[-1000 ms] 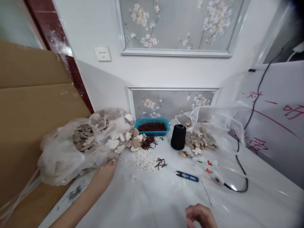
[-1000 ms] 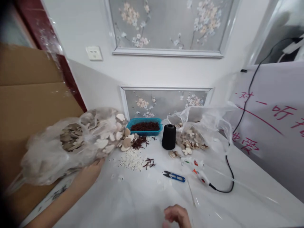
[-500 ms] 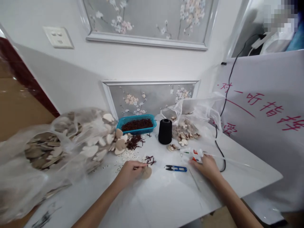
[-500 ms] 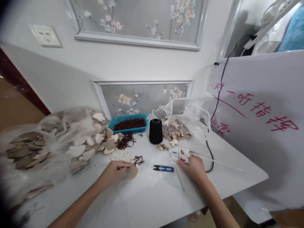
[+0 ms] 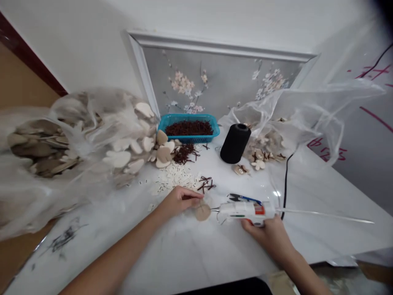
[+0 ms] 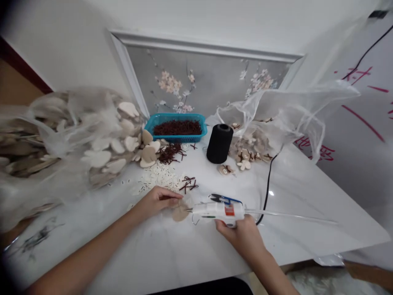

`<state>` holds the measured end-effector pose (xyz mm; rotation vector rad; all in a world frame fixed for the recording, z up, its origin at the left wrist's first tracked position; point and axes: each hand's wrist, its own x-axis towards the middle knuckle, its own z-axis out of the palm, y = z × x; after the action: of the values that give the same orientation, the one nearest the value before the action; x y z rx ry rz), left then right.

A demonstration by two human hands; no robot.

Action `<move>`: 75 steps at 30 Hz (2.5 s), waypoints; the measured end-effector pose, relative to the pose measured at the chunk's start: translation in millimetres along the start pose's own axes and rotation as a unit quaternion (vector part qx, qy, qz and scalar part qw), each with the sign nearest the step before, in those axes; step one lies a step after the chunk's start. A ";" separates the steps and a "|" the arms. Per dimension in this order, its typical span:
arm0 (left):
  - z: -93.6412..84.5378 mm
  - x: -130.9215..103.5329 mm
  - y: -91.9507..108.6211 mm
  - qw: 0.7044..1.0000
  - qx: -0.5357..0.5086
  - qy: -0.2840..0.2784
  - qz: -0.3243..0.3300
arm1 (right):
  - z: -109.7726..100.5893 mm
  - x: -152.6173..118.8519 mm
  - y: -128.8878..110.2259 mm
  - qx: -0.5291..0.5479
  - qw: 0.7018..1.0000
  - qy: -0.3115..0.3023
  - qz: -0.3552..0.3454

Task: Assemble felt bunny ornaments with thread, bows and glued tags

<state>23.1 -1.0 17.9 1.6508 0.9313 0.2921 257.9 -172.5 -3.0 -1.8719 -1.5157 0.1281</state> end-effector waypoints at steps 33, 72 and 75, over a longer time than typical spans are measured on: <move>3.7 3.4 -9.8 0.995 -0.086 -0.051 0.005 | 13.9 -4.1 2.0 -0.102 0.990 -0.086 0.037; -3.6 7.4 -4.9 0.972 -0.223 -0.070 -0.006 | 6.7 -15.4 -0.8 -0.044 0.999 -0.020 0.001; -4.9 8.2 -5.8 0.971 -0.226 -0.073 -0.006 | 4.8 -14.5 -1.6 -0.035 0.999 -0.016 0.002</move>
<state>22.9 8.3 11.8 1.2286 0.7004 0.3419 249.8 -183.1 -10.7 -1.9364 -1.5553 0.1092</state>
